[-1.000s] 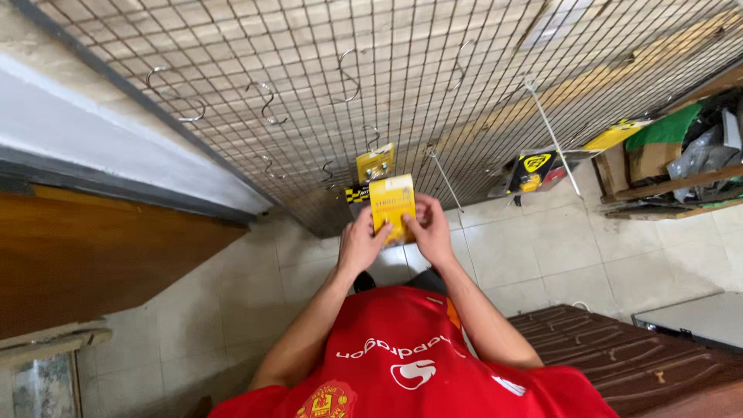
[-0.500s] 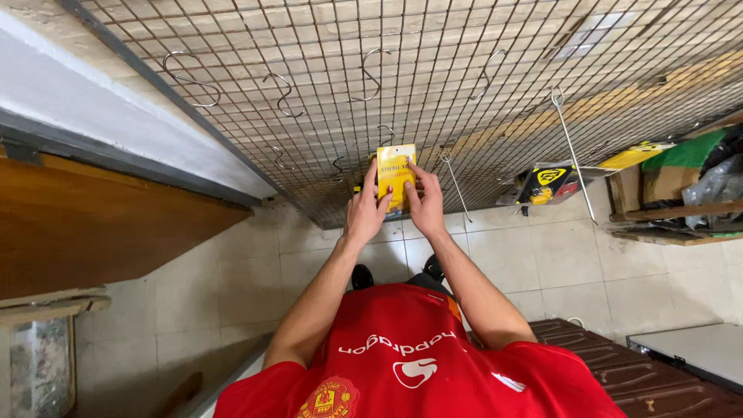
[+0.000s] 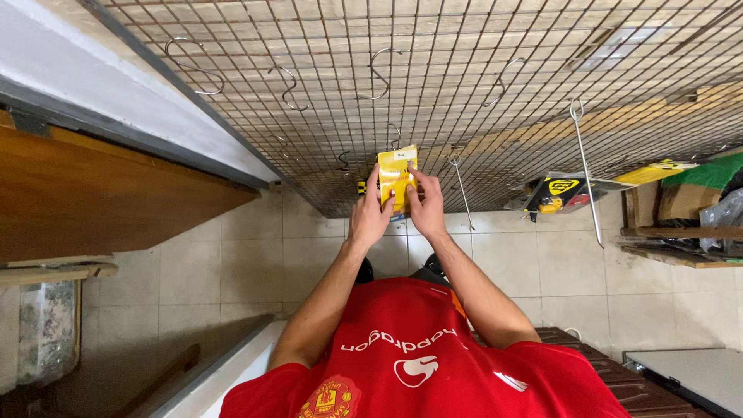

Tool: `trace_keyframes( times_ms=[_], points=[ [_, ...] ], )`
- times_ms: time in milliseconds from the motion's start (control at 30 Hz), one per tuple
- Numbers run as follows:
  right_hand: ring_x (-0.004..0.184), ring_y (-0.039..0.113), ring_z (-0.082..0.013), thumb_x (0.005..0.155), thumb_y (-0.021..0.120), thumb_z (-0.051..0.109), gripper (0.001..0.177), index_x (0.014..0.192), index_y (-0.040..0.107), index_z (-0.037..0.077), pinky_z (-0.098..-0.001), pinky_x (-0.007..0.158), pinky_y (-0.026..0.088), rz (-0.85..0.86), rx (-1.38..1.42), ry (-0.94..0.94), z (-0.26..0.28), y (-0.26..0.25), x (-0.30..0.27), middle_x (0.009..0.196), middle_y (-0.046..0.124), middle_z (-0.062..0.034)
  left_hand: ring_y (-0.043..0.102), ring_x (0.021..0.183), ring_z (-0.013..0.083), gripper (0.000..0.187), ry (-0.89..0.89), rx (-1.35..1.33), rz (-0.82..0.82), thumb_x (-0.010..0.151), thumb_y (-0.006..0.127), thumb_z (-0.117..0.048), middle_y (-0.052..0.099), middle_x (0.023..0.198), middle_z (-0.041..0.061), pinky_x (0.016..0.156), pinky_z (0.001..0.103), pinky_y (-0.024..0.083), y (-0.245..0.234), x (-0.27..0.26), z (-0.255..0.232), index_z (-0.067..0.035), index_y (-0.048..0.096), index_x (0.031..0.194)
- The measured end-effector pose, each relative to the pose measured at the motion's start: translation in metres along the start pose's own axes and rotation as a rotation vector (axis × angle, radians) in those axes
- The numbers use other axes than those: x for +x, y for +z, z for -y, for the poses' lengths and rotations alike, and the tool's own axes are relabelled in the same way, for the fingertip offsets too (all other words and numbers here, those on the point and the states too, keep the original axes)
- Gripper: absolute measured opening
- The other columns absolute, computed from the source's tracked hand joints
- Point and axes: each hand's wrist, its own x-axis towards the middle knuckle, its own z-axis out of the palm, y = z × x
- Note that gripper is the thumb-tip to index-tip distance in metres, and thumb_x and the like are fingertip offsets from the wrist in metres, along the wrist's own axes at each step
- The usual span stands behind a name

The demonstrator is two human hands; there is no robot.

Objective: The person takes various packaged accessories from a cardboard box and a small table and hangs them onto a metal mesh display rack one by one.

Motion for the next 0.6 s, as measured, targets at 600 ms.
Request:
trace_keyframes(
  times_ms=[600],
  points=[
    [0.11,0.066,-0.0368,0.09,0.071,0.029,0.026,0.113,0.075,0.018,-0.0499,0.1,0.052,0.218,-0.477,0.152,-0.149,0.014,-0.094,0.109,0.072,-0.0098,0.06,0.131,0.0373,0.07,-0.201,0.206,0.764,0.092,0.069,-0.045,0.068,0.134,0.019,0.109,0.051,0.049,0.041,-0.063,0.183,-0.008,0.052,0.149]
  ],
)
